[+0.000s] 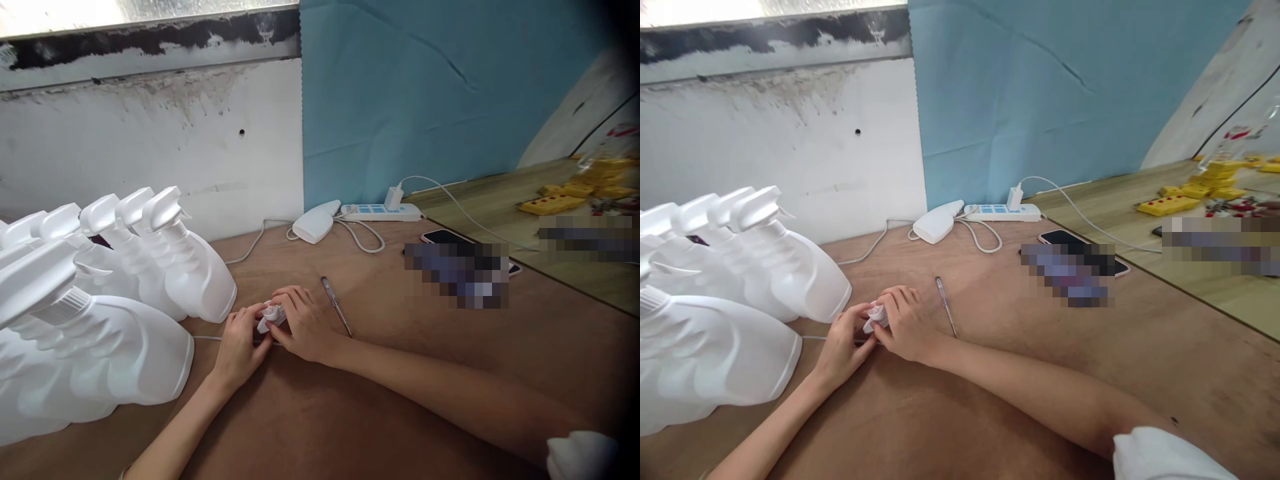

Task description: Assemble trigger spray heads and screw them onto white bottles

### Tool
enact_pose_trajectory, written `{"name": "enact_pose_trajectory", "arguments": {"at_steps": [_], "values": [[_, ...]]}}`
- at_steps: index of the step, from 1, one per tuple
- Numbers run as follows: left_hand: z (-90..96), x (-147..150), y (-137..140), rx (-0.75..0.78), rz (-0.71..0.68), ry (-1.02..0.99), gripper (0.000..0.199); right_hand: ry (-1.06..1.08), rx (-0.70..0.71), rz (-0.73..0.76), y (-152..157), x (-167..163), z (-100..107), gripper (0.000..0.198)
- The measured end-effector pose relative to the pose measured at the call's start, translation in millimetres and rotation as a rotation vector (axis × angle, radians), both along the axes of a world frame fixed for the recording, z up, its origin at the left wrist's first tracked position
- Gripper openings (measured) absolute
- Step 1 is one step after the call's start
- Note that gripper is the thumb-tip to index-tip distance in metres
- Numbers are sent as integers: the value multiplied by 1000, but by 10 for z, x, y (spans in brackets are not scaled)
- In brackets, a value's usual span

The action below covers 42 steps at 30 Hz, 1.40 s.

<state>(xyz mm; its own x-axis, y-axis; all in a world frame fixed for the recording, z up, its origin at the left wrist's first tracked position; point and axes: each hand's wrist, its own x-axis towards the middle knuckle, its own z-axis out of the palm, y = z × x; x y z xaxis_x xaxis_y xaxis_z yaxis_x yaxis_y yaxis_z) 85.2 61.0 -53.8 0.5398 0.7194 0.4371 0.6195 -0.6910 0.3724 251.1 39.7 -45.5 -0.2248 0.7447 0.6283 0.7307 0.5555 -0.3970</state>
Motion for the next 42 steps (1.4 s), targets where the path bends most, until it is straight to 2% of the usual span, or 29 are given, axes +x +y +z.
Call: {"name": "enact_pose_trajectory", "arguments": {"at_steps": [5,12,22,25,30,37,42], "values": [[11,8,-16,41,-17,17,28,-65,20,11,-9,11,14,13],[11,6,-13,10,-29,31,23,-52,77,80,25,20,-7,6],[82,14,-55,14,-61,41,24,33,-35,272,51,65,-17,9],[93,11,-78,60,-79,68,23,20,-36,303,37,79,-18,11],[64,-18,-78,88,-75,39,19,9,2,291,34,74,-80,18],[20,-47,-56,172,-85,-41,17,71,153,272,32,44,-141,19],[-5,-61,-44,208,-86,-47,19,64,127,262,35,45,-110,21]]}}
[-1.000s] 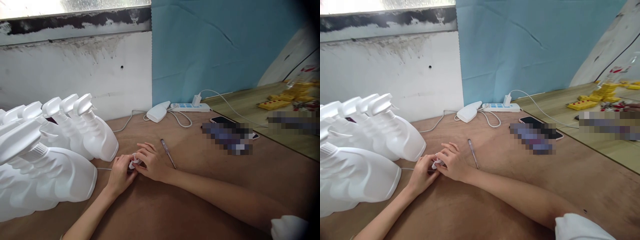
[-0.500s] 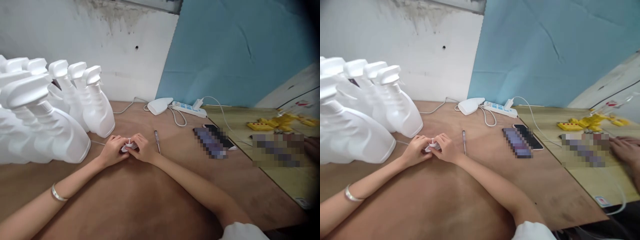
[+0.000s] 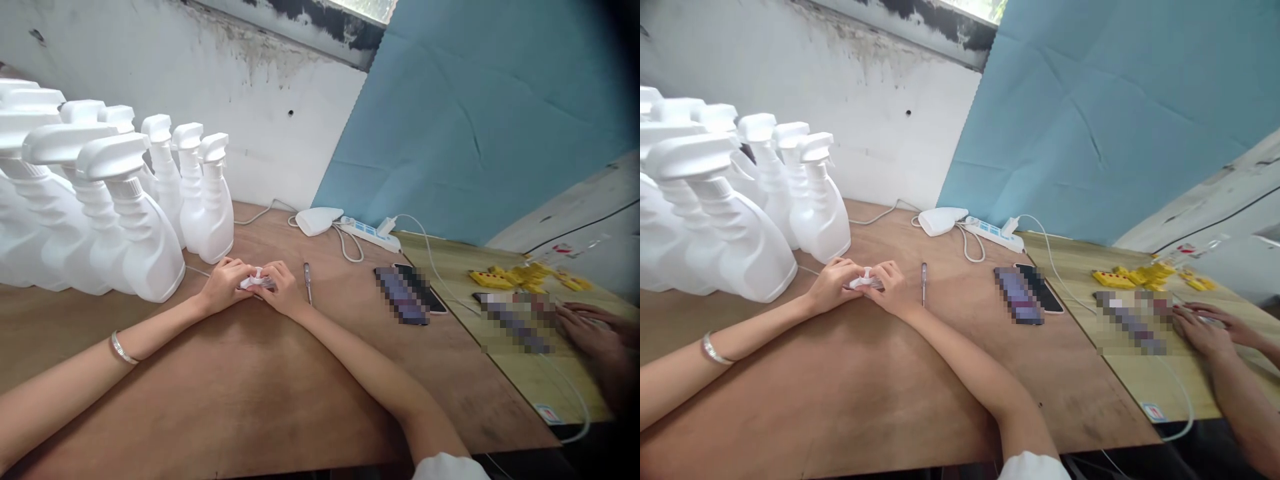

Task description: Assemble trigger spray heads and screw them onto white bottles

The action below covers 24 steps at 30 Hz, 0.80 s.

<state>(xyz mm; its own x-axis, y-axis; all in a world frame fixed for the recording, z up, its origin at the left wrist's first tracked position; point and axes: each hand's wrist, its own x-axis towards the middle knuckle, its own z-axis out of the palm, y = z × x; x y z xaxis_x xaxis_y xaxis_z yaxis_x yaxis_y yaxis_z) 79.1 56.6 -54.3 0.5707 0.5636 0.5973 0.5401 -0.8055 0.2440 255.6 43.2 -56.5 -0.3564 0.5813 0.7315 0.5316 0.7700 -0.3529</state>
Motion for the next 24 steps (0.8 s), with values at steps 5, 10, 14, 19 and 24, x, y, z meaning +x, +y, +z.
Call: {"name": "enact_pose_trajectory", "arguments": {"at_steps": [5,10,14,19,24], "values": [[-25,-14,35,22,29,-3,23,-58,-21,11,-18,11,-1,32],[-47,-20,66,42,29,17,24,-171,-80,-31,-8,54,-65,22],[-63,-41,81,56,17,20,26,-204,-80,-53,14,72,-97,16],[-62,-65,91,88,17,10,27,-190,-62,-29,36,62,-116,15],[-59,-76,90,105,20,15,24,-175,-82,-9,64,60,-128,11]]}}
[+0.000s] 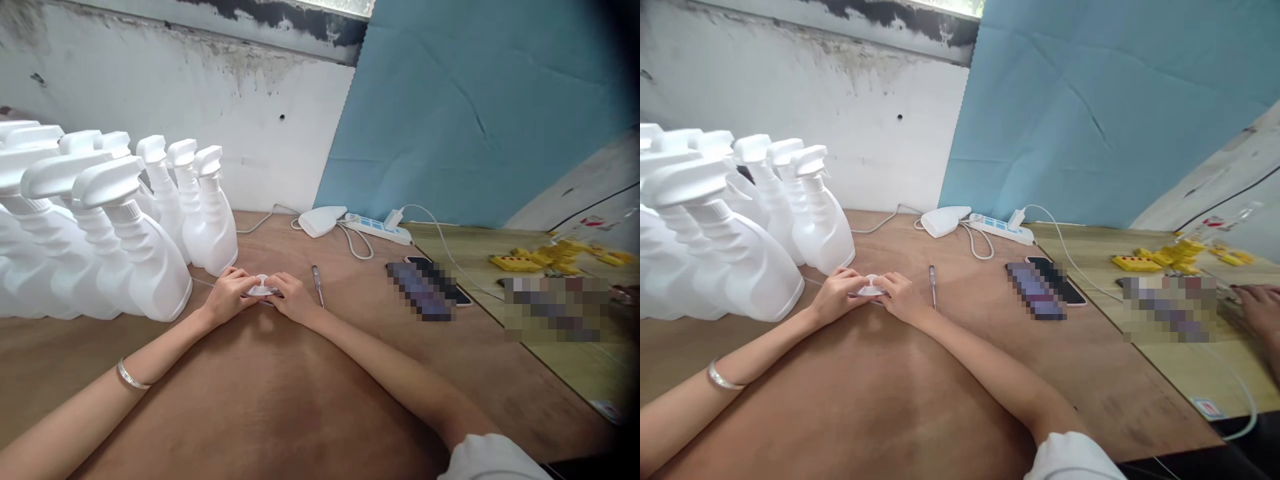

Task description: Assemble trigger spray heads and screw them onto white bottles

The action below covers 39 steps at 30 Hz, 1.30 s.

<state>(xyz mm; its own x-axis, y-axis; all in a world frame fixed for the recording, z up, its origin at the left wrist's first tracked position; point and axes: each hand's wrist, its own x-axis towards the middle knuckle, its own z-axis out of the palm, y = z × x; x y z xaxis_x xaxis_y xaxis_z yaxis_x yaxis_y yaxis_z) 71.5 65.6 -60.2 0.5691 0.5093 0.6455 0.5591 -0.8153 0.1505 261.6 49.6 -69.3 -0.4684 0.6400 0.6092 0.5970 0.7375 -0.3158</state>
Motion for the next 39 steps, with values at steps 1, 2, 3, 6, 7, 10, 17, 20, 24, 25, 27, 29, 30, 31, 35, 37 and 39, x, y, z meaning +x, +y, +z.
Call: {"name": "enact_pose_trajectory", "arguments": {"at_steps": [1,2,3,6,7,10,17,20,24,25,27,29,30,31,35,37,39], "values": [[1,0,-1,-1,0,1,24,-4,-3,0,4,1,3,10],[2,1,-1,-4,-1,3,23,-8,-2,0,6,1,9,9],[4,3,-1,-7,-3,5,23,-11,1,2,6,2,15,9],[8,9,0,-22,-8,15,22,-27,14,11,1,3,35,9],[8,10,0,-30,-8,20,22,-35,14,12,-2,4,40,9],[10,15,-8,-68,11,36,21,-31,-3,6,-9,5,40,14],[62,65,-80,-187,51,47,26,43,-71,-59,-13,5,3,52],[81,74,-93,-214,36,41,23,20,-45,-55,-15,3,1,51],[77,77,-83,-238,22,18,21,-6,-11,-49,-11,1,-3,50],[70,80,-80,-244,22,8,21,-8,-9,-50,-9,1,-7,50],[54,87,-77,-257,28,-14,21,-8,-14,-48,-4,2,-13,48],[37,93,-77,-269,34,-31,22,-7,-15,-44,-1,2,-17,48],[32,94,-78,-273,36,-35,22,-8,-12,-44,-1,1,-18,47],[29,94,-79,-276,37,-37,22,-9,-9,-46,-2,1,-17,47],[47,82,-85,-269,39,-23,21,-16,-10,-46,-11,-1,-4,42],[61,74,-88,-257,32,-6,21,-26,-6,-42,-17,-1,6,36],[65,67,-90,-242,22,13,21,-37,15,-36,-23,-1,19,32]]}}
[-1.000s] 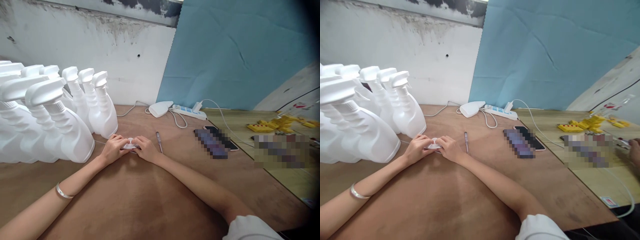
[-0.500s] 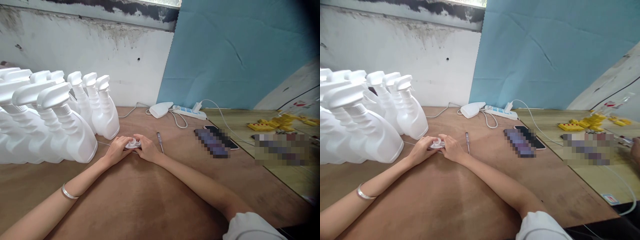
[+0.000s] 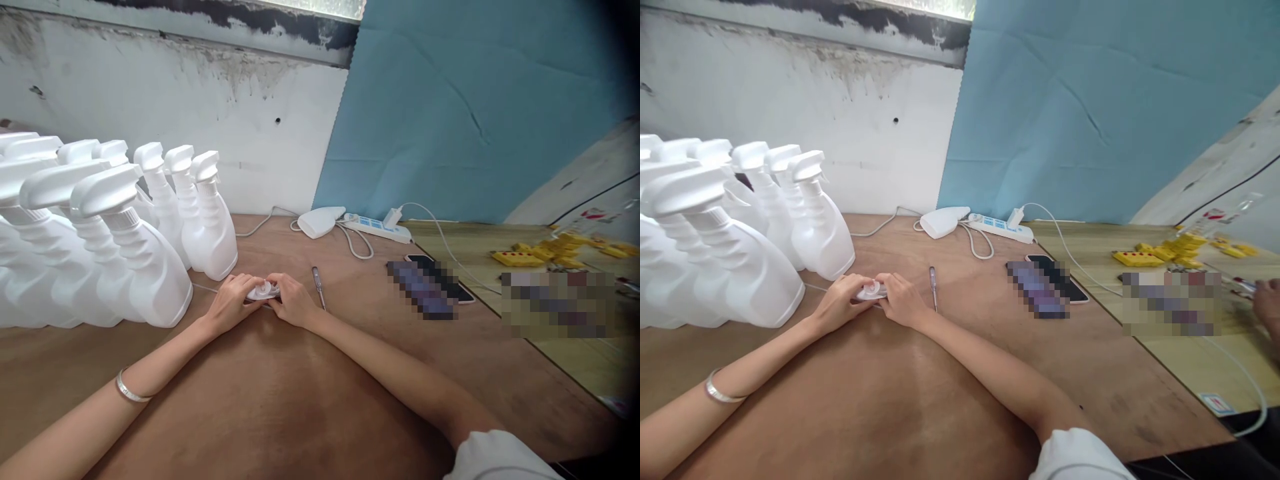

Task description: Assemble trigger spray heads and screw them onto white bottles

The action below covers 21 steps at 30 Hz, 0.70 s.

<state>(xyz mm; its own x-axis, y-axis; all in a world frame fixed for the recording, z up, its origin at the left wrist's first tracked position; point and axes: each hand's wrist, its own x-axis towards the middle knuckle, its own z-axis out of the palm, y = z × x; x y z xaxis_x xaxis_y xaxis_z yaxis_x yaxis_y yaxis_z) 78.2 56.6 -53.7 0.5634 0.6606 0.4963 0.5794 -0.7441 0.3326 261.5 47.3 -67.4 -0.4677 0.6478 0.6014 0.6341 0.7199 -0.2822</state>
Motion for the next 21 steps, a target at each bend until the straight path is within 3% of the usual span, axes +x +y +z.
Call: {"name": "enact_pose_trajectory", "arguments": {"at_steps": [5,21], "values": [[-11,-6,0,32,5,29,19,-10,48,41,-3,-1,18,33],[12,0,21,69,35,26,21,4,-35,16,11,-12,-6,36]]}}
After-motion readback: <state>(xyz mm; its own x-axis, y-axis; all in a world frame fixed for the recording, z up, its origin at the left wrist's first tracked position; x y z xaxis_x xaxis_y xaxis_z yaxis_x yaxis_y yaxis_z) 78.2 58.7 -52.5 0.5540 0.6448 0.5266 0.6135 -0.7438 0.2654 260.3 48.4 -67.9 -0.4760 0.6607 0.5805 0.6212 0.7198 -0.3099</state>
